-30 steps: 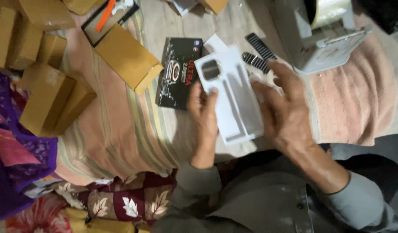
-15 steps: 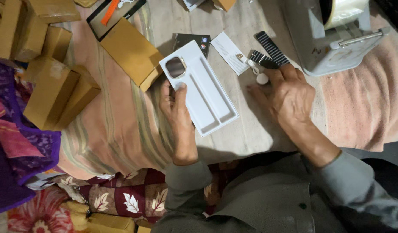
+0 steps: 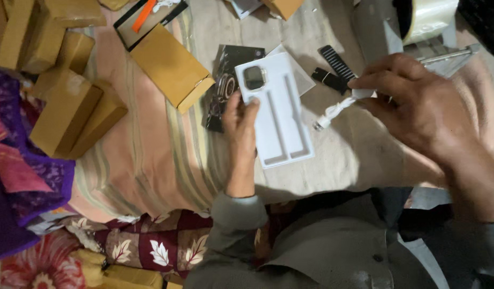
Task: The person packs smart watches into cardboard boxes. They open a watch box, place the watch and accessories inside, close the box, insert it into a shipping box, and seal the box with tape.
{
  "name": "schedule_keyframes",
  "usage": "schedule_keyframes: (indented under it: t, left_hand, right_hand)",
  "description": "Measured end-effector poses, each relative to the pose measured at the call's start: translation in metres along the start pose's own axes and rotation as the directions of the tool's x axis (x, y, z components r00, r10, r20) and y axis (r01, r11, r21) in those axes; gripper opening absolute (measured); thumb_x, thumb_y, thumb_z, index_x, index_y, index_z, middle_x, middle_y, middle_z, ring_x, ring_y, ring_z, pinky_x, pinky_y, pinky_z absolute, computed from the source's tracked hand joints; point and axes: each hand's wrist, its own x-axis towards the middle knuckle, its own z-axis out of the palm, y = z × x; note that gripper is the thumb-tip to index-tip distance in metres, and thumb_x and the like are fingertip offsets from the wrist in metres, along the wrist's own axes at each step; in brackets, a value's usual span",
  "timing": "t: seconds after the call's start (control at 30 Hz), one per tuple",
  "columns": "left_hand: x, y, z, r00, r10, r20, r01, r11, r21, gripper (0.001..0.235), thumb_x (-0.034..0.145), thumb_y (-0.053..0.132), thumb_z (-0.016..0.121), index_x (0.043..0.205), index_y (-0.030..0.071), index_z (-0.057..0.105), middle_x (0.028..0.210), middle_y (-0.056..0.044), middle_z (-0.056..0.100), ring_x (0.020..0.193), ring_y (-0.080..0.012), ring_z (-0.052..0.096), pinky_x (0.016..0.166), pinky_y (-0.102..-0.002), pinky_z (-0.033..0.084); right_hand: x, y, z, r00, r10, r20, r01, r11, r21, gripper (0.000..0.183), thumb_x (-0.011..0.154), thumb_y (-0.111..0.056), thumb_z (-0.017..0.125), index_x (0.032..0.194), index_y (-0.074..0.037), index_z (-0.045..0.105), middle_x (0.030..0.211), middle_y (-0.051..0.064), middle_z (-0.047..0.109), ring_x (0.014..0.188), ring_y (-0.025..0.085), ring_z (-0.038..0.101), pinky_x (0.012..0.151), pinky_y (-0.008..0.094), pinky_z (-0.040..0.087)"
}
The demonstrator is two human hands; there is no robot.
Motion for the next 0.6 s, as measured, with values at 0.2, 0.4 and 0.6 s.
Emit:
schedule_keyframes:
  t: [0.2, 0.4, 0.6]
  left_hand:
    - [-0.006, -0.013, 0.036, 0.966, -0.185, 0.181, 0.111, 0.927, 0.358, 0.023, 0.103, 0.021, 0.07, 0.114, 0.001, 0.068, 0.082, 0.001, 0.056, 0.071, -0.0068, 0.046, 0.06, -0.024, 0.036]
    - [-0.014, -0.021, 0.066, 0.957, -0.063, 0.283, 0.033, 0.993, 0.111, 0.035, 0.103, 0.023, 0.058, 0.129, 0.001, 0.063, 0.094, 0.001, 0.065, 0.078, -0.0055, 0.052, 0.067, -0.023, 0.042]
    - [-0.014, -0.026, 0.076, 0.974, -0.066, 0.217, 0.055, 0.997, 0.059, 0.032, 0.109, 0.023, 0.056, 0.127, -0.002, 0.062, 0.102, -0.002, 0.068, 0.089, -0.0086, 0.055, 0.08, -0.024, 0.047]
  right_hand:
    - [0.03, 0.0, -0.011, 0.889, -0.443, 0.116, 0.434, 0.896, 0.095, 0.03, 0.085, -0.018, 0.072, 0.114, -0.01, 0.072, 0.112, 0.005, 0.075, 0.092, 0.022, 0.075, 0.073, 0.031, 0.061]
    - [0.04, -0.011, 0.005, 0.922, -0.239, 0.305, 0.173, 0.958, 0.228, 0.053, 0.081, -0.013, 0.074, 0.133, -0.013, 0.062, 0.105, 0.01, 0.075, 0.079, 0.023, 0.075, 0.067, 0.035, 0.063]
    - [0.046, -0.006, 0.012, 0.945, -0.31, 0.109, 0.256, 0.902, 0.346, 0.057, 0.09, -0.011, 0.073, 0.142, -0.005, 0.052, 0.119, 0.015, 0.073, 0.09, 0.027, 0.075, 0.075, 0.034, 0.063]
